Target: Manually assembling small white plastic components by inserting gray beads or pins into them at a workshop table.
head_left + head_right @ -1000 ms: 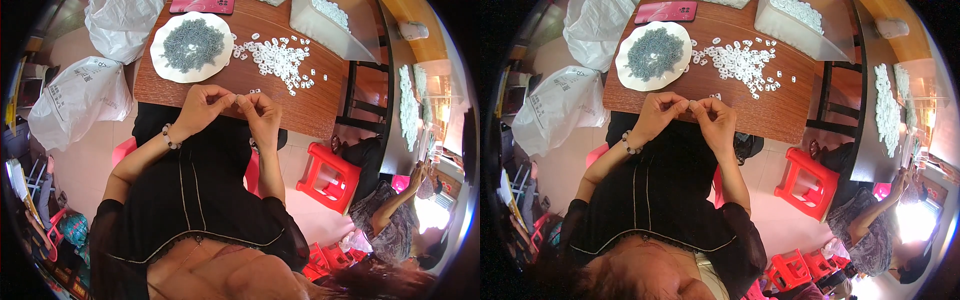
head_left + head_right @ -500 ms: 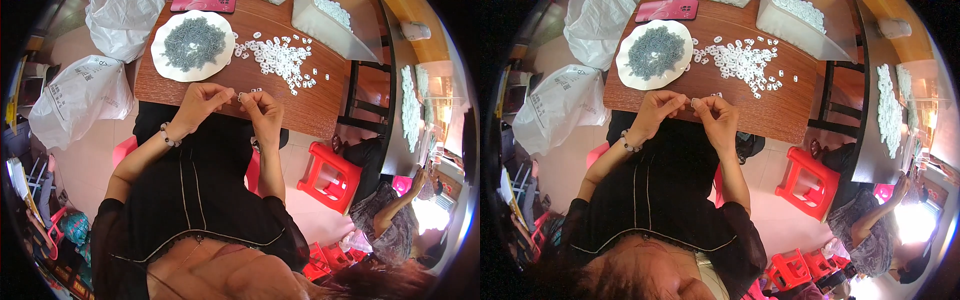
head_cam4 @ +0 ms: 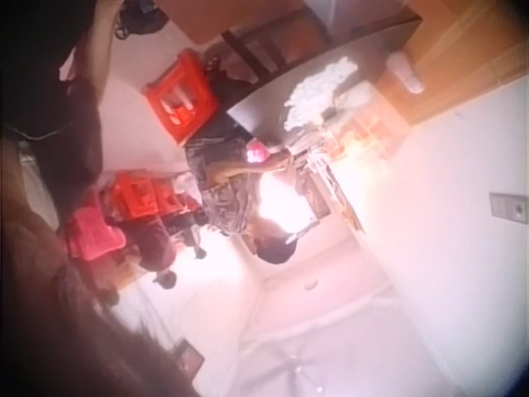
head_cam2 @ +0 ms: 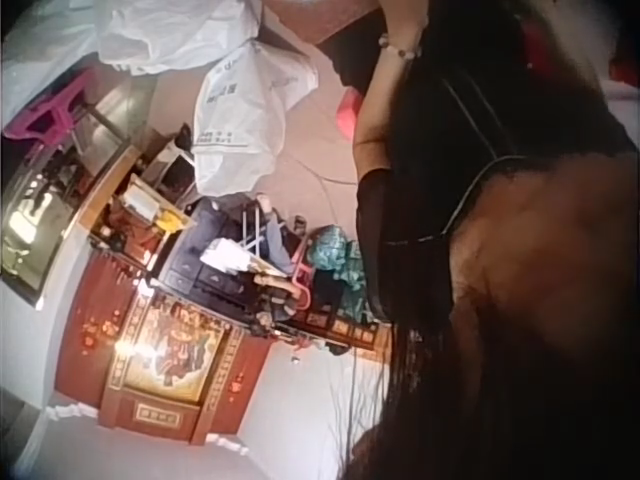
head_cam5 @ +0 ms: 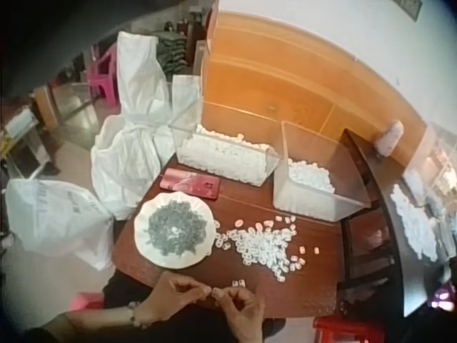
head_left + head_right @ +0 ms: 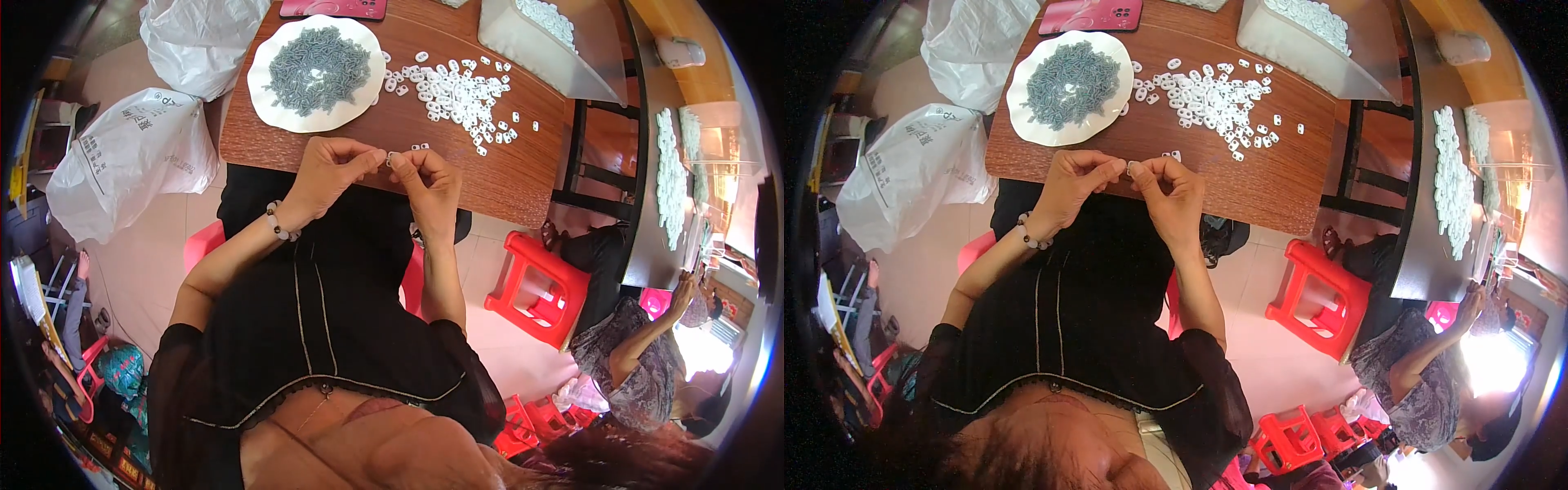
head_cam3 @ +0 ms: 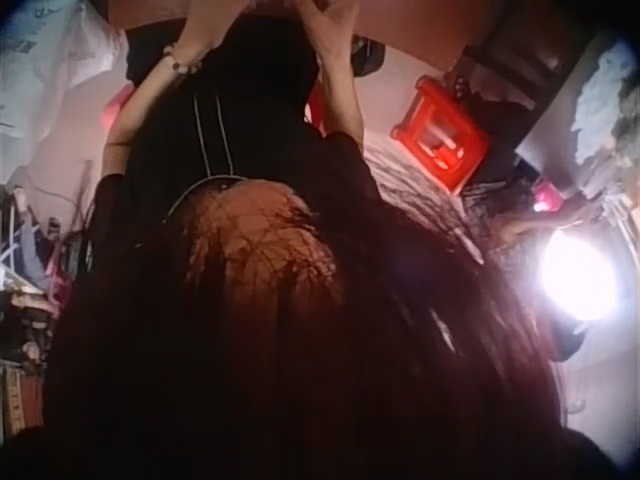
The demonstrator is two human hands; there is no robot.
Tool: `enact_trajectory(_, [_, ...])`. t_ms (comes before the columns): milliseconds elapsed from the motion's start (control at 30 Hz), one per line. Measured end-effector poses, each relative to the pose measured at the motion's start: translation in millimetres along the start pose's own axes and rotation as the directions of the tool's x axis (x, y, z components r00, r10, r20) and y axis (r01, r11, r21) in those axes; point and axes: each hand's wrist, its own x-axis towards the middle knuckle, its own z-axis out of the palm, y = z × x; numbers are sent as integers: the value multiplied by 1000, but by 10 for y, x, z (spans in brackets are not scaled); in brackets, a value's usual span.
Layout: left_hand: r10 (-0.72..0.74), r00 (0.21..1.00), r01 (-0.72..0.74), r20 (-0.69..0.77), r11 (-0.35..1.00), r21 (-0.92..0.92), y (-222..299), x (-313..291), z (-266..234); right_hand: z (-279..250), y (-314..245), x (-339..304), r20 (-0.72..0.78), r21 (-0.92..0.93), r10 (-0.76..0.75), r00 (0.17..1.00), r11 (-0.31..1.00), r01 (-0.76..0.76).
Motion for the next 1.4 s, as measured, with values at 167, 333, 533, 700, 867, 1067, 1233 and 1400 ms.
enact_trajectory(167, [4,1000,-4,-3,997,-78,-51,-4,12,6,0,-3,-13,-51,-9,1000,999,8])
enact_trajectory(333, [0,1000,-1,-9,995,-95,-87,-6,10,21,13,-1,-20,-52,-8,1000,999,7])
enact_trajectory(533, [-33,999,32,-14,996,-87,-70,-3,16,16,16,10,-19,-53,9,1000,999,-10])
enact_trajectory(700, [-91,995,92,36,994,-52,-37,13,6,-28,56,26,-54,17,-26,998,1000,26])
enact_trajectory(867, [-75,996,79,48,994,-73,3,40,6,-93,15,18,-81,35,-15,997,999,17])
enact_trajectory(1067, [-46,998,47,42,999,-14,50,106,42,-166,-29,-16,-92,39,-4,996,999,8])
enact_trajectory(1233, [159,980,-194,118,886,420,187,296,168,-311,-133,-73,-172,93,-13,985,995,30])
enact_trajectory(1400, [443,838,-513,320,440,737,166,630,358,-495,-215,-109,-256,94,-60,965,992,87])
